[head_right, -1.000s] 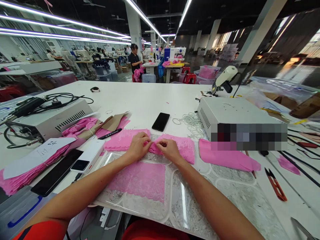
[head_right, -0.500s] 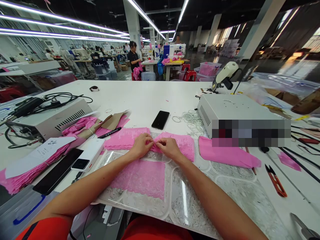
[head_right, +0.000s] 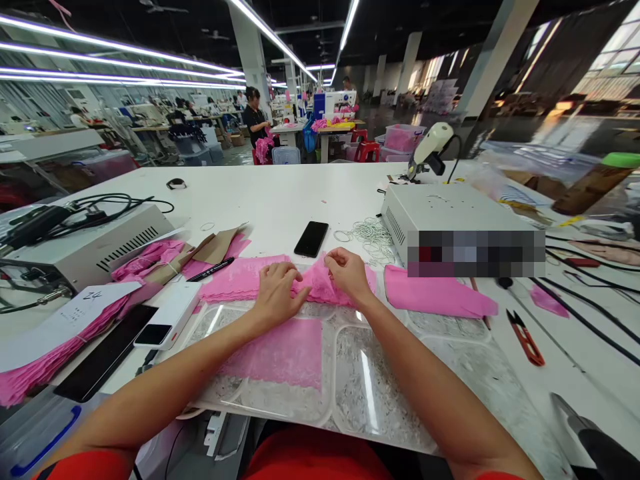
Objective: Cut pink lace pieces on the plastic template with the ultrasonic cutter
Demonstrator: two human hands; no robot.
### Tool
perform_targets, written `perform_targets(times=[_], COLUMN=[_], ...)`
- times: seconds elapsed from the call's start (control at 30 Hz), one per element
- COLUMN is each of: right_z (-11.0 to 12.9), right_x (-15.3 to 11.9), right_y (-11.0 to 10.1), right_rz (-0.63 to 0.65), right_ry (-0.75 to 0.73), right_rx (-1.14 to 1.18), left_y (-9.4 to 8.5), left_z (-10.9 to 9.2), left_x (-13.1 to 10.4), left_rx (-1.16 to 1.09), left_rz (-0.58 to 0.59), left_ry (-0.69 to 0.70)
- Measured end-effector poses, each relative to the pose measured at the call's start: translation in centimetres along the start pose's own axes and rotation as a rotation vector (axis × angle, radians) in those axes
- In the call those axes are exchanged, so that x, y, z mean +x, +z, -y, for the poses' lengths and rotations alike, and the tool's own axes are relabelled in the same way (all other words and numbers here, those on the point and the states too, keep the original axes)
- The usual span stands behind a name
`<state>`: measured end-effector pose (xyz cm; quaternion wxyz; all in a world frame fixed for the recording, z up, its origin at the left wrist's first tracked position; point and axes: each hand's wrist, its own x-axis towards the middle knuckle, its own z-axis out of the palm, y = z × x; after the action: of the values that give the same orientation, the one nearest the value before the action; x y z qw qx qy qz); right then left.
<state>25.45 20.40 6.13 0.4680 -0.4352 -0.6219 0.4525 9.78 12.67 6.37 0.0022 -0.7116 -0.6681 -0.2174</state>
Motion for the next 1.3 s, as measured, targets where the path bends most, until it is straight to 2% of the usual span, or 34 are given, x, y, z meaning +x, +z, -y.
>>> perform_targets(times=[0.17, 0.27, 0.43, 0.5, 0.6, 0.67, 0.8, 0.87, 0.93, 1.0, 1.1, 1.2, 1.3], right_z=[1.2, 2.4, 3.8, 3.4, 1.8, 0.3, -2.0, -2.7, -3.1, -3.2, -2.9, -2.3, -2.4], right_x=[-0.4, -1.0, -3.7, -6.0, -10.4, -13.6, -18.8, -20.4, -21.4, -21.8, -20.7, -17.2, -12.4], right_y=[-0.7, -2.3, -7.7, -10.3, -13.6, -15.3, -17.5, -18.1, -18.6, -18.8, -18.9, -18.8, -18.7], right_rz=[-0.087, -0.182, -0.435, -0.611, -0.777, -0.787, -0.605, -0.515, -0.45, -0.415, -0.425, -0.444, -0.43], right_ry=[-0.037, -0.083, -0.152, -0.167, -0.053, 0.077, 0.337, 0.391, 0.384, 0.35, 0.304, 0.204, 0.132], right_rx=[0.029, 0.037, 0.06, 0.08, 0.083, 0.031, -0.164, -0.303, -0.486, -0.64, -0.697, -0.656, -0.636], left_y=[2.2, 3.9, 4.6, 4.2, 3.4, 3.1, 2.9, 2.9, 2.6, 2.1, 1.7, 2.3, 3.9], left_z=[-3.8, -5.7, -8.5, -9.2, -9.6, -9.4, -8.3, -7.7, -7.4, -7.3, -7.9, -9.6, -11.9], left_x=[1.8, 3.1, 3.8, 3.1, 1.0, -1.1, -5.1, -6.3, -6.9, -6.7, -4.8, -1.3, 3.1], left_rx=[-0.01, -0.024, -0.045, -0.042, -0.037, -0.035, -0.03, 0.004, 0.028, 0.003, -0.07, -0.079, -0.054], left_rz=[0.05, 0.066, 0.044, 0.028, 0.03, 0.058, 0.131, 0.15, 0.192, 0.272, 0.382, 0.387, 0.377], left_ry=[0.009, 0.011, 0.106, 0.187, 0.374, 0.519, 0.769, 0.879, 0.943, 0.944, 0.818, 0.67, 0.584])
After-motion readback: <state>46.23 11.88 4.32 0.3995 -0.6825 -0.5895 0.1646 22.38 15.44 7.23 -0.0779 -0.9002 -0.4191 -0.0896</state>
